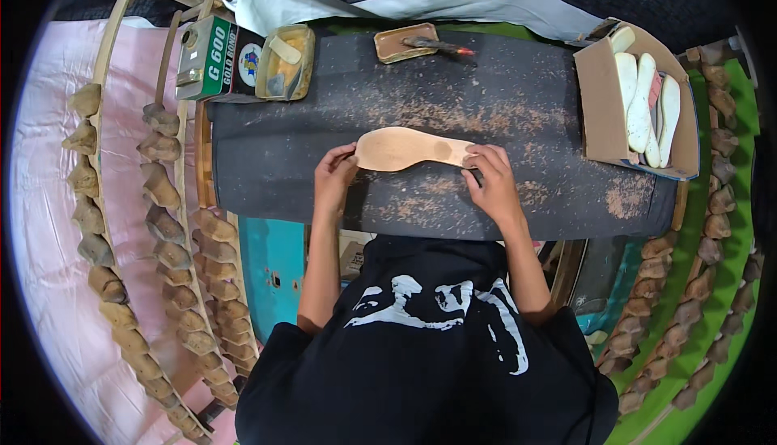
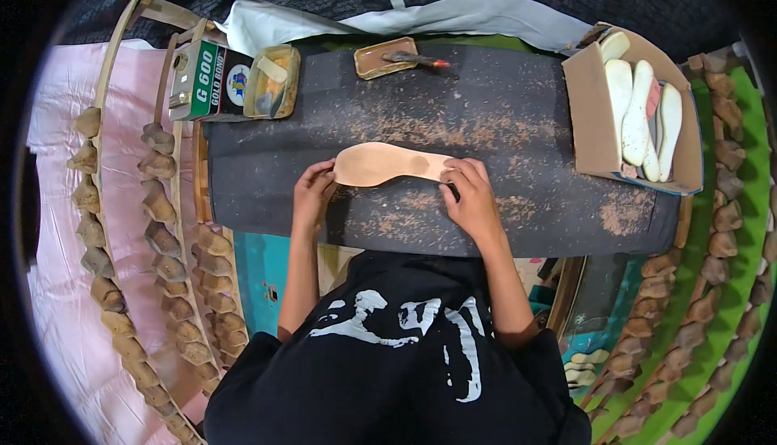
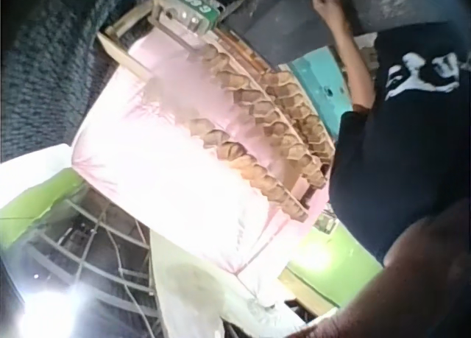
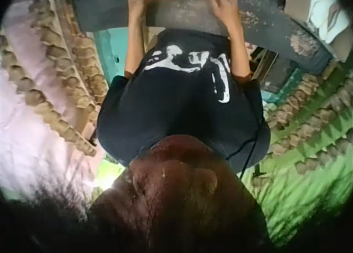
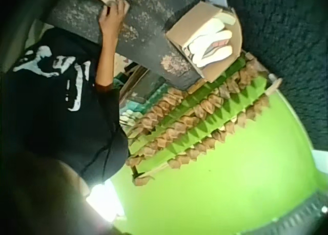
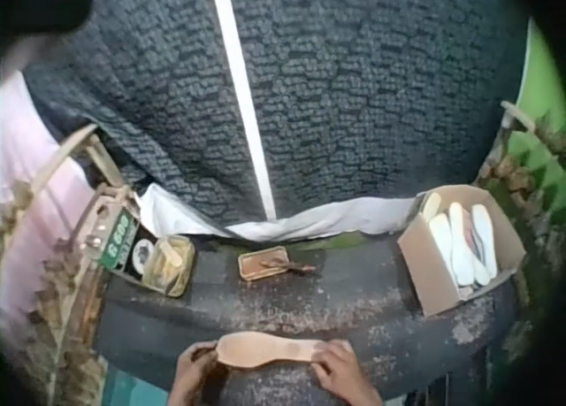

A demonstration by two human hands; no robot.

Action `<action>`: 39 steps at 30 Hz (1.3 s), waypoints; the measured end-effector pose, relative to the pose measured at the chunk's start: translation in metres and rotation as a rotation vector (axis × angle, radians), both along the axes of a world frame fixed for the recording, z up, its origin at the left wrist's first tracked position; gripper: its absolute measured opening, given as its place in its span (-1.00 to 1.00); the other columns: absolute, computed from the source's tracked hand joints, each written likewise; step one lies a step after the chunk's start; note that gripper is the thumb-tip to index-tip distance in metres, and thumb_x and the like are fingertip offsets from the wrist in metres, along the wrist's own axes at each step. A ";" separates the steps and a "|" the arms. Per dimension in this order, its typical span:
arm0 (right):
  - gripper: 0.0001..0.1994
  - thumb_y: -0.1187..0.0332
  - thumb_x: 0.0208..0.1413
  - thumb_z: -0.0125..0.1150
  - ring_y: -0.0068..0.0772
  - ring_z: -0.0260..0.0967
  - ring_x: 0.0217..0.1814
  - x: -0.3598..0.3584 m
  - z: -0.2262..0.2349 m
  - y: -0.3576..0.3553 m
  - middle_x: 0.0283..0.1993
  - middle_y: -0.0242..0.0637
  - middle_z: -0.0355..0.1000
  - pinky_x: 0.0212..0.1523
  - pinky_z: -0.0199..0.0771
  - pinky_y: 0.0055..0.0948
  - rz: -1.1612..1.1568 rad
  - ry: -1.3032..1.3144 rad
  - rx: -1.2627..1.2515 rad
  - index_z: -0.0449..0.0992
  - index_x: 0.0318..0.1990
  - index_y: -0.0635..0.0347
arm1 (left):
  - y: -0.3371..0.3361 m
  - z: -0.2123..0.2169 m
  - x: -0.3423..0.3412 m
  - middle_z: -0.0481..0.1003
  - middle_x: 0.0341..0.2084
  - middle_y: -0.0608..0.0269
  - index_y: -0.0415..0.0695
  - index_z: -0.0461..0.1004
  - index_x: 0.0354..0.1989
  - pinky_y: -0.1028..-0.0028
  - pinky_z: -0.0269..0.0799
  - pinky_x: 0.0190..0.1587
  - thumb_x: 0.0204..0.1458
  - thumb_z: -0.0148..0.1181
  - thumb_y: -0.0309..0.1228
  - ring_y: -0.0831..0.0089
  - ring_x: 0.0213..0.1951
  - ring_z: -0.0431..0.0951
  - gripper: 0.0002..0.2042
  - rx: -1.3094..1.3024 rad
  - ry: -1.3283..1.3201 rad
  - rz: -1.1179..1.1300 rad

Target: Applying glue to shoe insoles and outsoles using a brush.

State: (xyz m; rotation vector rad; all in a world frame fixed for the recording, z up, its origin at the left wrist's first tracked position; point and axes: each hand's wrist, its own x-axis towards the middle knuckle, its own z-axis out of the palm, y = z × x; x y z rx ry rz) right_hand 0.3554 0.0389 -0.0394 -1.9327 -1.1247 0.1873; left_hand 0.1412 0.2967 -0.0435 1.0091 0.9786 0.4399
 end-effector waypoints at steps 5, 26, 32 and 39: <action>-0.79 0.63 -0.03 0.45 0.12 0.40 0.28 -0.026 -0.011 0.012 0.24 -0.14 0.48 0.23 0.49 -0.06 -0.102 -0.011 -0.097 0.60 -0.23 0.25 | 0.011 -0.030 -0.009 0.62 0.05 0.00 -0.34 0.52 0.13 0.42 0.58 0.16 0.15 0.32 -0.68 0.36 0.10 0.65 -0.65 0.276 0.145 -0.147; -0.43 0.58 0.13 0.47 -0.39 0.53 0.11 0.067 -0.013 0.120 0.16 -0.15 0.53 0.04 0.69 -0.38 -0.410 0.487 0.206 0.44 0.31 0.24 | 0.042 -0.008 0.043 0.57 0.09 0.09 -0.20 0.60 0.06 0.29 0.63 0.10 0.08 0.42 -0.59 0.19 0.05 0.65 -0.65 0.739 0.177 -0.316; -0.58 0.55 0.04 0.54 -0.48 0.58 -0.18 0.129 -0.020 0.196 -0.09 -0.30 0.63 -0.10 0.64 -0.46 -0.109 0.266 0.256 0.63 0.10 0.22 | 0.078 0.003 0.105 0.51 0.21 0.13 -0.16 0.53 0.21 0.28 0.59 0.17 0.10 0.44 -0.58 0.26 0.16 0.60 -0.54 0.771 0.112 -0.384; -0.79 0.50 0.14 0.47 -0.39 0.63 -0.24 0.132 0.031 0.255 -0.21 -0.20 0.63 -0.22 0.61 -0.40 0.149 0.099 0.023 0.66 -0.08 0.25 | 0.110 -0.003 0.158 0.36 0.41 0.02 -0.08 0.31 0.47 0.20 0.60 0.18 0.03 0.53 -0.48 0.14 0.27 0.54 -0.22 0.797 0.054 -0.393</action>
